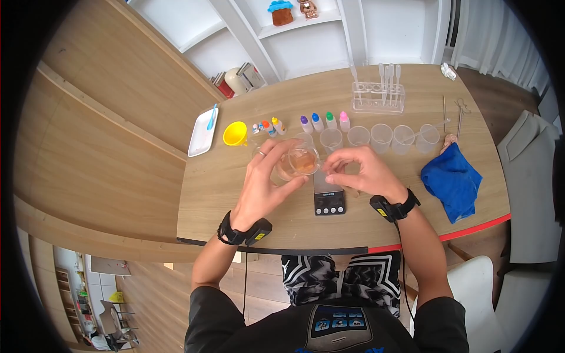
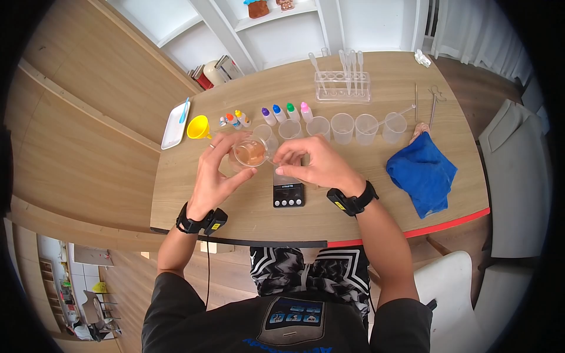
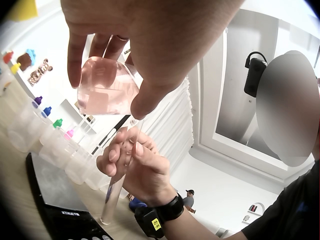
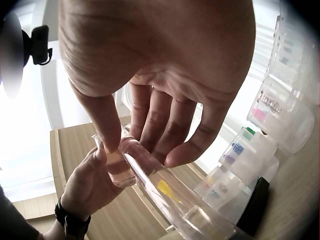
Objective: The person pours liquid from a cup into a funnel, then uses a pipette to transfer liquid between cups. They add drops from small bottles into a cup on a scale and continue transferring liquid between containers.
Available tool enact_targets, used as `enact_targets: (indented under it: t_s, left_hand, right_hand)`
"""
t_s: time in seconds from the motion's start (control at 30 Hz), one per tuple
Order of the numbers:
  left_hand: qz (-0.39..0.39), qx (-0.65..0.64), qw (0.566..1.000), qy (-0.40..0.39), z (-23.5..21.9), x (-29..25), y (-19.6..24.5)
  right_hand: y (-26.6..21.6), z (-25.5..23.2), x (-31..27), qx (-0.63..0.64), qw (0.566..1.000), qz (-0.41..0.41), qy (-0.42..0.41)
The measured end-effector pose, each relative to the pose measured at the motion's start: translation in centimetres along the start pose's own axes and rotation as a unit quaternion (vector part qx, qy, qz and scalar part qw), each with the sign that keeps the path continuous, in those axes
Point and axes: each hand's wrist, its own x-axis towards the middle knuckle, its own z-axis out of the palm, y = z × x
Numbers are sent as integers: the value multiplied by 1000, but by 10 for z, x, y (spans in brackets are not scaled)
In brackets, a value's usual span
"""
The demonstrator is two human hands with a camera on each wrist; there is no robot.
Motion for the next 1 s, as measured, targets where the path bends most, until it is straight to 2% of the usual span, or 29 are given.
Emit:
enact_targets:
  t_s: [0.1,0.23,0.63,0.73,0.83,0.93,1.0]
  left_hand:
    - [0,1,1000,-1,0,0,0]
    - [17,-2,1000,23,3,0,-2]
    - [5,-4,1000,5,1,1,0]
    - [-22,-20,1000,0,1,1,0]
    - [-49,-106,993,3,6,-2,-6]
    - [-99,-163,982,14,8,-9,-24]
    - [-104,-188,976,39,6,-13,-34]
  right_hand:
    - [-7,-1,0,-1,999,40,-4]
    - [-6,-1,0,-1,999,39,-4]
    - [-6,-1,1,3,999,41,-5]
    - [-7,-1,1,6,999,45,-3]
    - [-8,-1,0,9,999,47,0]
    - [-8,-1,0,9,999,41,3]
    - [-8,-2,0,9,999,42,5]
